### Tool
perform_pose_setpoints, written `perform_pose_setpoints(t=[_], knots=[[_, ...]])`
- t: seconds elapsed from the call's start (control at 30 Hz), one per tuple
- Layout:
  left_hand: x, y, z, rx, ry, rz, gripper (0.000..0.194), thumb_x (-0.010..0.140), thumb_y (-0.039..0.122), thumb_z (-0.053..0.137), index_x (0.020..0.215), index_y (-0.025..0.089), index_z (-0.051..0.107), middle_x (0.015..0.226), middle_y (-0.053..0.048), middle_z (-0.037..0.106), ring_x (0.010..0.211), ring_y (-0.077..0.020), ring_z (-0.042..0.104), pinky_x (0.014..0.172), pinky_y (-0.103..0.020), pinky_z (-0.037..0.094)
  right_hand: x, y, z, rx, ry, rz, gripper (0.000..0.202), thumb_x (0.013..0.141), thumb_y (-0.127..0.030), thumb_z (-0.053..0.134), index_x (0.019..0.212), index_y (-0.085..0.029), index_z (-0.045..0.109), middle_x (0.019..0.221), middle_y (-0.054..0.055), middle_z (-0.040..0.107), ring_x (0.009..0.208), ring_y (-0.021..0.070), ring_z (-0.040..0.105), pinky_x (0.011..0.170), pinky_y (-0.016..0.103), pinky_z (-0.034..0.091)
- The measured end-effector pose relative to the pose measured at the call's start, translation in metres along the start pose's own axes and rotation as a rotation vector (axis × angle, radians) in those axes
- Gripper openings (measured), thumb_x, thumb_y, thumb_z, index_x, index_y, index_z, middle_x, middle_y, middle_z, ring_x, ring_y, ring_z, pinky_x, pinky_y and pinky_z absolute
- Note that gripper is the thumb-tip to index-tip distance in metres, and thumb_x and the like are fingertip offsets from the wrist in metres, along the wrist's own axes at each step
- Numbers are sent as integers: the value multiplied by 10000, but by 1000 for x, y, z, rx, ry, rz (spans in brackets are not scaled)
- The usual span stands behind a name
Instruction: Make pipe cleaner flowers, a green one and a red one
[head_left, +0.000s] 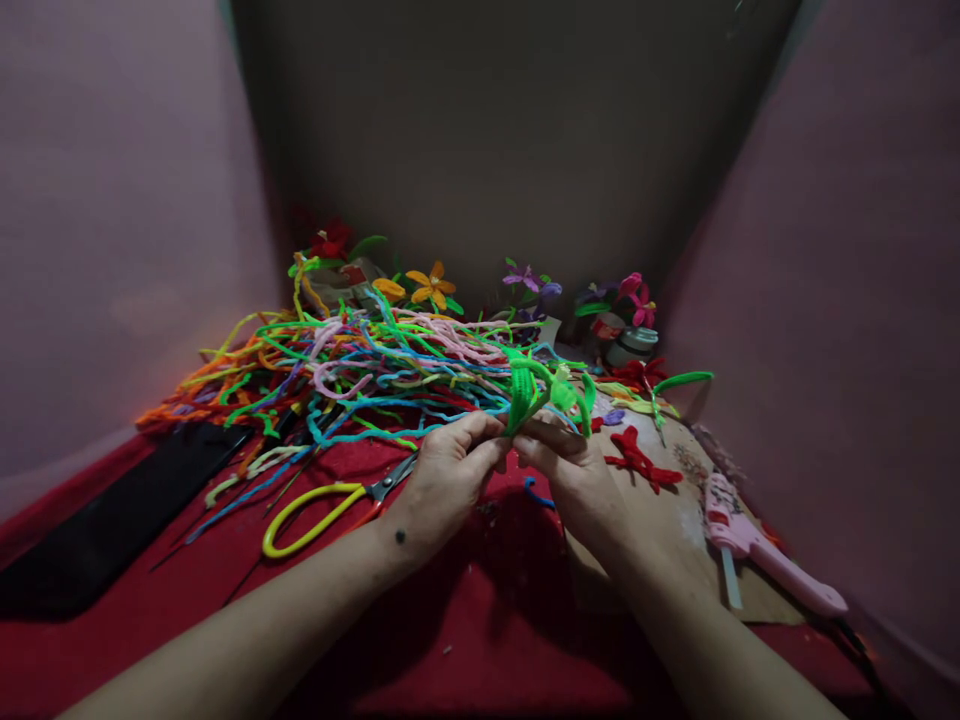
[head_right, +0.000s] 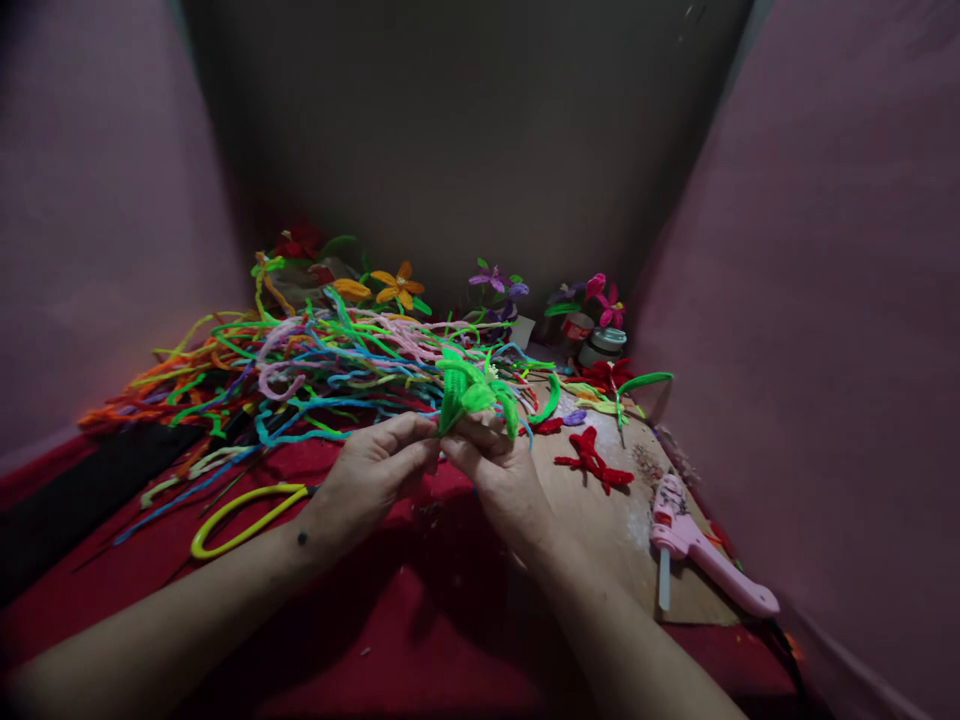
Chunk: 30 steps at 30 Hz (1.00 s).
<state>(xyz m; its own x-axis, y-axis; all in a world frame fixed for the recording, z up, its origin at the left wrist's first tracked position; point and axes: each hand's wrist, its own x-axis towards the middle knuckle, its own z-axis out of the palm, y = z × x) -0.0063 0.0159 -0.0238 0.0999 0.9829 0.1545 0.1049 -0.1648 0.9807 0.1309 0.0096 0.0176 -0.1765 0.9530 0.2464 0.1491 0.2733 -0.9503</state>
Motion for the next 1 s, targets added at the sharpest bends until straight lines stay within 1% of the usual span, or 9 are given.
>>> perform_pose_setpoints(t=[0.1, 0.23, 0.43, 0.53, 0.7, 0.77, 0.87, 0.93, 1.0], knots=[[-1, 2, 0, -102, -27, -58, 101, 753, 240, 523, 727, 151, 563, 557, 55, 434, 457, -57, 337, 440, -194, 271, 7, 29, 1, 81, -5, -57, 119, 705, -193, 556, 591, -211, 587, 659, -2, 570, 695, 168, 518, 714, 312, 452], [-2, 5, 1, -218, -47, -100, 88, 732, 227, 561, 738, 141, 578, 524, 70, 402, 413, -36, 296, 404, -186, 218, 15, 55, 2, 206, -45, -40, 67, 705, -270, 618, 710, -203, 621, 735, 8, 593, 715, 165, 505, 714, 312, 434], [1, 3, -3, -369, -137, -121, 98, 724, 216, 603, 693, 128, 572, 532, 59, 447, 410, -23, 321, 401, -172, 241, 19, 60, -1, 407, -129, -33, 120, 666, -249, 694, 684, -191, 591, 710, -26, 564, 670, 128, 486, 672, 278, 421], [2, -1, -5, -470, -189, -185, 147, 715, 214, 623, 628, 134, 535, 481, 59, 446, 376, -20, 308, 370, -159, 225, 19, 60, -3, 470, -171, -24, 99, 669, -205, 705, 696, -193, 610, 708, -37, 574, 659, 113, 513, 680, 266, 431], [4, -6, -9, -596, -362, -314, 185, 677, 203, 638, 560, 127, 518, 433, 44, 455, 321, -12, 280, 309, -141, 222, 20, 59, -7, 473, -397, 32, 146, 688, -301, 687, 787, -194, 689, 881, 35, 668, 828, 186, 607, 756, 335, 468], [5, -7, -13, -594, -443, -363, 169, 657, 204, 648, 558, 119, 541, 424, 40, 460, 310, -13, 282, 291, -136, 239, 19, 57, -8, 381, -363, 19, 194, 656, -340, 703, 781, -191, 699, 874, 55, 683, 844, 212, 618, 741, 350, 482], [8, -8, -18, -599, -534, -448, 138, 623, 179, 666, 576, 126, 548, 432, 36, 485, 308, -13, 275, 274, -125, 246, 16, 53, -7, 231, -199, -25, 247, 605, -347, 729, 799, -197, 703, 840, 60, 694, 841, 230, 625, 717, 355, 493], [9, -7, -20, -601, -547, -476, 135, 609, 156, 671, 582, 130, 541, 461, 28, 515, 311, -11, 277, 269, -122, 246, 12, 50, -4, 189, -117, -39, 227, 616, -338, 715, 802, -207, 703, 809, 52, 696, 828, 232, 628, 701, 355, 497], [10, -5, -20, -571, -541, -473, 143, 627, 176, 666, 568, 123, 546, 434, 36, 487, 299, -13, 289, 266, -125, 252, 8, 48, -1, 161, -52, -49, 171, 654, -329, 677, 781, -218, 702, 764, 40, 694, 802, 229, 634, 682, 350, 500]])
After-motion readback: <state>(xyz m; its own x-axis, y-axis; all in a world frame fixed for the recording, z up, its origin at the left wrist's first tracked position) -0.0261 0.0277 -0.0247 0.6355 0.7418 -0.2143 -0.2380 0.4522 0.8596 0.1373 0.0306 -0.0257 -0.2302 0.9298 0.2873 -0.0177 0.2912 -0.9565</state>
